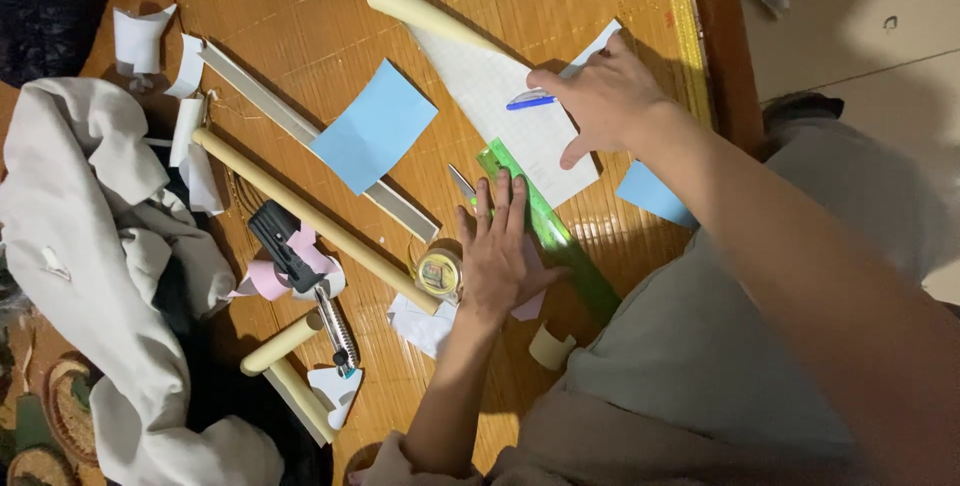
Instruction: Measuring, marking, and cutting paper or vinyl wrap to cover cardboard tubes, then securing them with tape.
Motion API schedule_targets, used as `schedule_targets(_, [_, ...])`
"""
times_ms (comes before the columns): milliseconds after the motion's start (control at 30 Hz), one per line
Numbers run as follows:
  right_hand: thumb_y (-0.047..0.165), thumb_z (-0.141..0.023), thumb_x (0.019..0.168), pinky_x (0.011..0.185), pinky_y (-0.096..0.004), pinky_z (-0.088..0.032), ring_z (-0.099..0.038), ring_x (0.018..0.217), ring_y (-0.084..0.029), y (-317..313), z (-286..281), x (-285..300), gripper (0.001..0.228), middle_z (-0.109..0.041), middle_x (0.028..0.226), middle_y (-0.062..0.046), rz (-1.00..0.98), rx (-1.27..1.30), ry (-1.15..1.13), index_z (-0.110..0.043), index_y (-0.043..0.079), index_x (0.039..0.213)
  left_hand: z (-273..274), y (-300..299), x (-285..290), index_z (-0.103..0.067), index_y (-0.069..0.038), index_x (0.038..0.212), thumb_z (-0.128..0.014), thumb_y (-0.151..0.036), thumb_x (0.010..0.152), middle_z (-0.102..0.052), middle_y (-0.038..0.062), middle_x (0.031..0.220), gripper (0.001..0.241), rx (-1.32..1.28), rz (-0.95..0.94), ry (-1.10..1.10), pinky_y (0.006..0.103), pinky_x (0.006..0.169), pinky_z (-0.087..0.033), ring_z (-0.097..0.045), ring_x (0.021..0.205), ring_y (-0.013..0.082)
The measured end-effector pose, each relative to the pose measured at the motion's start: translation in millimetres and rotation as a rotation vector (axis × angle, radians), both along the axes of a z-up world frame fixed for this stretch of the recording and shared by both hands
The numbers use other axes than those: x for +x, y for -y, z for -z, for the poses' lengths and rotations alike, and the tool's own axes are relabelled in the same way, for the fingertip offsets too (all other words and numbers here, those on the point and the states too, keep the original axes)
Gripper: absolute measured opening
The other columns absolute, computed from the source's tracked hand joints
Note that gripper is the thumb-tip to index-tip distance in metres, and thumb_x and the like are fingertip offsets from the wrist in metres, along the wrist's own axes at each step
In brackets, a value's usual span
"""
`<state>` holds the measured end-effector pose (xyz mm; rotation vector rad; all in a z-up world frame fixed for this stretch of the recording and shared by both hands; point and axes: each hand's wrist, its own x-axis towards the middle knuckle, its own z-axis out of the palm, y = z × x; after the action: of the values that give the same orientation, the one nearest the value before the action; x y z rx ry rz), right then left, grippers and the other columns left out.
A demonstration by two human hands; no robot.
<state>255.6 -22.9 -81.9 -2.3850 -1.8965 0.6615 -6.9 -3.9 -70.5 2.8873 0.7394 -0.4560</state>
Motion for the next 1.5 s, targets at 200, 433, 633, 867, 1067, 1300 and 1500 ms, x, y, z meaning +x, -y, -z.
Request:
schedule_targets(200, [0.063, -0.096, 0.048, 0.108, -0.047, -0.026, -0.072, 0.105, -0.035, 1.0, 1.1, 0.5, 0.119, -0.082, 0.095, -0.011, -0.011, 0.0, 0.023, -0.047, 0.026, 0.149, 7.7, 6.6, -3.9, -0.023, -0.004, 0.161, -0.082, -0.096, 0.045, -0.021, 0.016, 0.169, 0.159, 0.14, 0.047, 0.014, 0.0641, 0.119, -0.019, -0.017, 0.156, 0.0382])
schedule_targets(433, [0.068, -0.094, 0.049, 0.108, -0.048, -0.027, -0.071, 0.108, -0.036, -2.2, 3.6, 1.9, 0.118, -0.082, 0.096, -0.012, -0.025, -0.027, 0.051, -0.044, 0.029, 0.148, 1.7, 7.5, -0.6, -0.024, -0.006, 0.161, -0.09, -0.088, 0.039, -0.023, 0.014, 0.169, 0.161, 0.076, -0.013, 0.028, 0.0628, 0.119, -0.019, -0.018, 0.156, 0.0363])
schedule_targets(633, [0.061, -0.098, 0.047, 0.112, -0.049, -0.024, -0.07, 0.11, -0.037, -1.2, 2.3, 1.5, 0.119, -0.081, 0.103, -0.012, 0.005, -0.004, -0.011, -0.046, 0.028, 0.149, 9.1, 6.3, -1.7, -0.022, -0.006, 0.161, -0.09, -0.089, 0.04, -0.02, 0.015, 0.17, 0.162, 0.088, -0.006, -0.008, 0.0634, 0.12, -0.017, -0.018, 0.155, 0.0372])
schedule_targets(867, [0.063, -0.096, 0.047, 0.109, -0.047, -0.025, -0.071, 0.107, -0.036, -0.8, 0.1, 0.8, 0.118, -0.081, 0.103, -0.01, -0.002, 0.003, 0.003, -0.045, 0.029, 0.148, 10.0, 7.2, -2.0, -0.024, -0.006, 0.161, -0.09, -0.09, 0.038, -0.022, 0.015, 0.169, 0.163, 0.116, -0.002, 0.018, 0.064, 0.12, -0.019, -0.019, 0.156, 0.0374])
schedule_targets(1067, [0.064, -0.098, 0.044, 0.103, -0.046, -0.029, -0.073, 0.1, -0.035, -1.1, 2.0, 0.3, 0.12, -0.081, 0.103, -0.01, 0.0, 0.021, 0.018, -0.047, 0.028, 0.148, 8.9, 6.4, -2.8, -0.022, -0.005, 0.161, -0.085, -0.095, 0.041, -0.019, 0.016, 0.17, 0.163, 0.1, 0.01, 0.011, 0.0652, 0.119, -0.018, -0.015, 0.156, 0.0377])
schedule_targets(1300, [0.061, -0.098, 0.047, 0.107, -0.046, -0.027, -0.072, 0.104, -0.035, 0.1, -2.8, 0.6, 0.118, -0.081, 0.104, -0.01, 0.011, 0.003, -0.021, -0.048, 0.028, 0.148, 11.1, 5.0, -1.4, -0.02, -0.006, 0.162, -0.089, -0.092, 0.042, -0.017, 0.016, 0.17, 0.163, 0.071, -0.007, -0.036, 0.0659, 0.118, -0.018, -0.015, 0.156, 0.0372])
schedule_targets(1500, [0.06, -0.098, 0.047, 0.107, -0.048, -0.029, -0.072, 0.105, -0.037, 0.2, -6.8, 0.8, 0.116, -0.08, 0.109, -0.009, 0.005, 0.014, -0.027, -0.049, 0.027, 0.146, 5.5, 4.5, 4.0, -0.019, -0.007, 0.162, -0.091, -0.091, 0.04, -0.014, 0.016, 0.17, 0.165, 0.058, -0.022, -0.072, 0.0665, 0.117, -0.019, -0.015, 0.155, 0.038])
